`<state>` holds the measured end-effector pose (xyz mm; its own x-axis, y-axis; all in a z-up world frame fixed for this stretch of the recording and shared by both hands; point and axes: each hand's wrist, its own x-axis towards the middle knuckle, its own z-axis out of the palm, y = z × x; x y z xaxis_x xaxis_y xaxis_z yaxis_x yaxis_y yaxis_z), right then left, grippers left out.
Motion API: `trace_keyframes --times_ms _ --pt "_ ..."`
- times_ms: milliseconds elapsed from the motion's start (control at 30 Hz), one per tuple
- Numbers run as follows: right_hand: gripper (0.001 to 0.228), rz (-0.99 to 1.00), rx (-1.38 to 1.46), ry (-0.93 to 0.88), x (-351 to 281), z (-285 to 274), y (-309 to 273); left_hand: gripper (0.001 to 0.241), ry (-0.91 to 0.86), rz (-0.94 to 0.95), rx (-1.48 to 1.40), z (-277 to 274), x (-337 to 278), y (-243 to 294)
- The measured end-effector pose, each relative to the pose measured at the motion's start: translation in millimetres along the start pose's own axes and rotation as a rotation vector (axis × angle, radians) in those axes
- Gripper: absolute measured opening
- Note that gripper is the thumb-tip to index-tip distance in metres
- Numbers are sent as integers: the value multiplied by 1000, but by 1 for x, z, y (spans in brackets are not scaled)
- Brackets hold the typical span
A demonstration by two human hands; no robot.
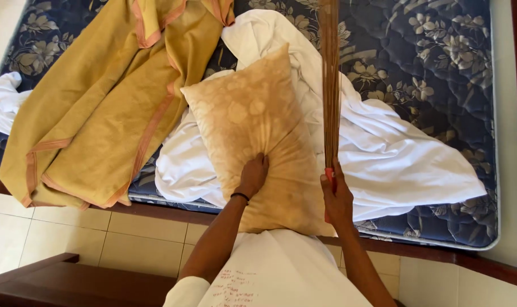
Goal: The person uses a broom to repeatedly hit a white pillow on a bed to remove dust. They then place the pillow on a chair, walk back to the bed, and repeat the process with a second, beige pillow. Finally, the beige pillow is placed on the chair.
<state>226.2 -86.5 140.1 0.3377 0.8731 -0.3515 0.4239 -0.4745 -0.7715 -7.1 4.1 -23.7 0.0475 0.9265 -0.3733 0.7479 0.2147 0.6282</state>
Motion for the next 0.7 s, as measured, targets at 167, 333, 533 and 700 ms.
trace_keyframes --times_ms 167,333,533,700 --pt "63 -176 -45 0 -5 44 22 45 19 9 12 -5 -4 12" --pt "69 48 -246 -218 20 58 45 45 -5 -24 6 -15 -5 16" --pt "62 -49 76 105 8 20 -17 45 -51 -5 1 -19 -10 14" --pt "73 12 -287 -243 17 65 42 45 11 0 -32 -3 -5 6"
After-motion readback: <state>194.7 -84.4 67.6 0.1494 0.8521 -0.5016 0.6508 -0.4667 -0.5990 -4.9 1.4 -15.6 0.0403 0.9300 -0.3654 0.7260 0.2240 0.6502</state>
